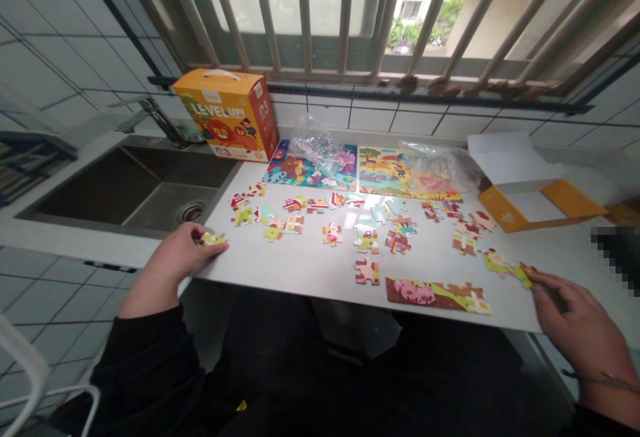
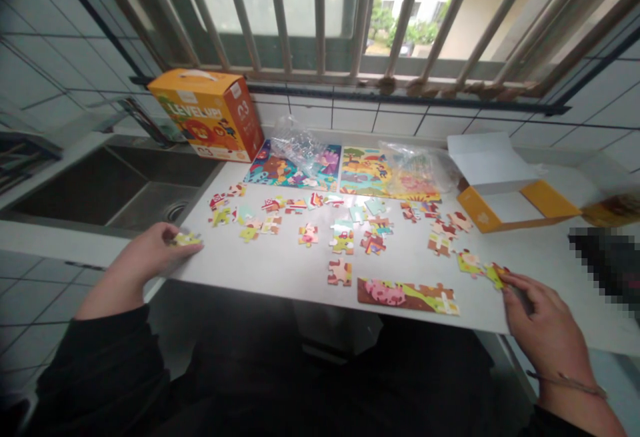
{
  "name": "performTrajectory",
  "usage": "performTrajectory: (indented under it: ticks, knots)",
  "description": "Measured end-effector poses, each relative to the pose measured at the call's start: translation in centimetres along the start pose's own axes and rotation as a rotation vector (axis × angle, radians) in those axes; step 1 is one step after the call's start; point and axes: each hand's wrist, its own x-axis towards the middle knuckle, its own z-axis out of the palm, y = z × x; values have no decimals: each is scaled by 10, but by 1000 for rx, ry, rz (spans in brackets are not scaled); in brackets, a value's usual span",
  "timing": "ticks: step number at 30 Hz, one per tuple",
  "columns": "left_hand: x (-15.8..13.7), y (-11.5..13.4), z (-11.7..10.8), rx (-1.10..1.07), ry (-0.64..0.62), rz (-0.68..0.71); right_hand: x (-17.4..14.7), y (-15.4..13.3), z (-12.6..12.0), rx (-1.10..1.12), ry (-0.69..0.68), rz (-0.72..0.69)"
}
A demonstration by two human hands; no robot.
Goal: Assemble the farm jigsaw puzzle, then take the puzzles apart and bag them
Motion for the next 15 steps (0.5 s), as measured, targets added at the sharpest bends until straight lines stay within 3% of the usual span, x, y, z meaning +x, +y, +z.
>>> performTrajectory:
  ticks: [3,7,11,15]
  knots:
    - [-12,18,2,-27,20,-21,-1,0,0,-5,1,4]
    - [-28,45,26,-350,-101,31,-1,-4,0,11,13,10]
    - [-49,89,65,-757,-316,103,-1,-7,-1,-1,17,20]
    - [-68,134,100,-957,-495,155,0,-7,0,10,31,-5]
